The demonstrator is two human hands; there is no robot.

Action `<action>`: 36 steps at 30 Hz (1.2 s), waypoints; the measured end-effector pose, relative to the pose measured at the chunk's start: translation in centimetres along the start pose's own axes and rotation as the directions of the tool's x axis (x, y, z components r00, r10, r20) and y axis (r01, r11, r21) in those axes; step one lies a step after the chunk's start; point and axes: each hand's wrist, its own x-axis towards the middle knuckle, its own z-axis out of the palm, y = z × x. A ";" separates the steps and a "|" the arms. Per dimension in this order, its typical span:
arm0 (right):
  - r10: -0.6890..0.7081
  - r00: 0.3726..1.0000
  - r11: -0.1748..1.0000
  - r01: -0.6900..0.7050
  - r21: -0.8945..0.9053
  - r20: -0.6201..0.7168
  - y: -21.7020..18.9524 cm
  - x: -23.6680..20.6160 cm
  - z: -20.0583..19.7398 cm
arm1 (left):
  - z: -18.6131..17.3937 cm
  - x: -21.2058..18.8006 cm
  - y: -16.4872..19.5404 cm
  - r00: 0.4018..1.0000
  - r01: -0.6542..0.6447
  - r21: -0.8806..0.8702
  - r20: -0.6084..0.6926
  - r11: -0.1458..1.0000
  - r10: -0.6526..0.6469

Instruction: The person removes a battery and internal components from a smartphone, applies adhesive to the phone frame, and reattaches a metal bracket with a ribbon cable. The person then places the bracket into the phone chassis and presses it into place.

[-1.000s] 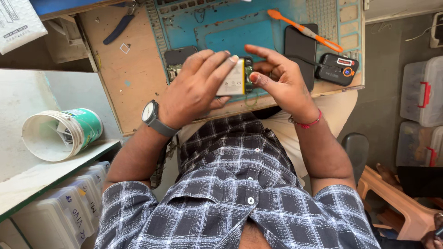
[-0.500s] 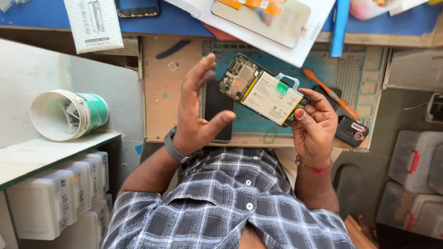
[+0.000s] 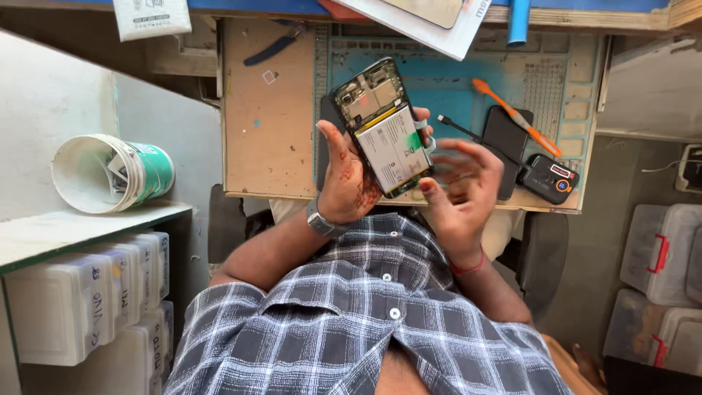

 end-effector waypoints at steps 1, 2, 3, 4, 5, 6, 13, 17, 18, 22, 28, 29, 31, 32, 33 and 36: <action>-0.237 0.971 0.940 0.225 -0.256 -0.017 -0.5 0.0 0.0 | 0.0 -0.2 -0.1 1.000 -0.003 -0.024 -0.007 1.000 0.003; -0.454 0.891 0.768 0.405 -0.496 0.025 -0.9 0.1 0.1 | 0.0 -0.4 -0.2 1.000 0.000 -0.050 -0.013 0.999 -0.001; -0.439 0.896 0.777 0.412 -0.476 0.058 -1.3 0.3 0.1 | 0.2 -0.6 -0.3 1.000 0.008 -0.038 -0.028 0.999 -0.009; -0.425 0.900 0.785 0.417 -0.458 0.091 -1.7 0.5 0.1 | 0.4 -0.8 -0.4 0.999 0.018 -0.026 -0.041 1.000 -0.019; -0.414 0.902 0.792 0.423 -0.440 0.122 -2.0 0.8 0.2 | 0.6 -0.9 -0.4 0.998 0.028 -0.013 -0.051 1.000 -0.028; -0.376 0.920 0.811 0.383 -0.442 0.107 -2.1 1.0 0.4 | 0.8 -1.0 -0.5 0.999 0.024 0.003 -0.042 1.000 -0.024; -0.354 0.932 0.798 0.347 -0.492 0.083 -2.2 0.6 1.4 | 0.4 -2.1 -0.9 0.999 0.031 0.042 -0.046 0.999 -0.029; -0.409 0.908 0.775 0.400 -0.490 0.094 -1.6 0.2 2.1 | -0.8 -2.3 -1.3 0.998 0.056 0.040 0.023 0.998 -0.057; -0.408 0.907 0.771 0.402 -0.494 0.100 -1.5 0.1 2.1 | -1.0 -2.3 -1.4 0.998 0.050 0.036 0.039 0.998 -0.052; -0.359 0.928 0.793 0.360 -0.492 0.101 -2.2 -0.7 2.0 | -1.0 -2.4 -1.3 0.998 0.036 0.028 0.045 0.999 -0.037; -0.341 0.933 0.912 0.357 -0.201 0.111 -2.0 -2.7 2.1 | -0.8 -2.7 -1.0 0.999 0.025 0.035 -0.042 0.999 -0.023; -0.268 0.956 0.960 0.276 -0.051 0.117 -1.7 -3.4 2.3 | -0.9 -3.0 -1.0 0.997 0.037 0.048 -0.065 0.998 -0.033; -0.264 0.962 0.964 0.266 -0.023 0.063 -1.0 -4.8 1.7 | -1.2 -3.8 -1.2 0.992 0.024 0.061 -0.125 0.998 -0.016; -0.273 0.962 0.962 0.273 -0.010 0.024 -0.5 -5.0 1.2 | -1.3 -3.8 -1.2 0.990 0.021 0.076 -0.140 0.997 -0.010; -0.311 0.949 0.950 0.308 -0.047 -0.050 0.1 -4.9 0.5 | -1.5 -3.8 -1.1 0.993 -0.001 0.021 -0.122 1.000 0.003; -0.336 0.907 0.924 0.265 -0.276 -0.253 2.2 -2.9 -2.7 | -1.7 -4.2 -0.8 0.996 -0.042 -0.134 -0.088 0.990 0.031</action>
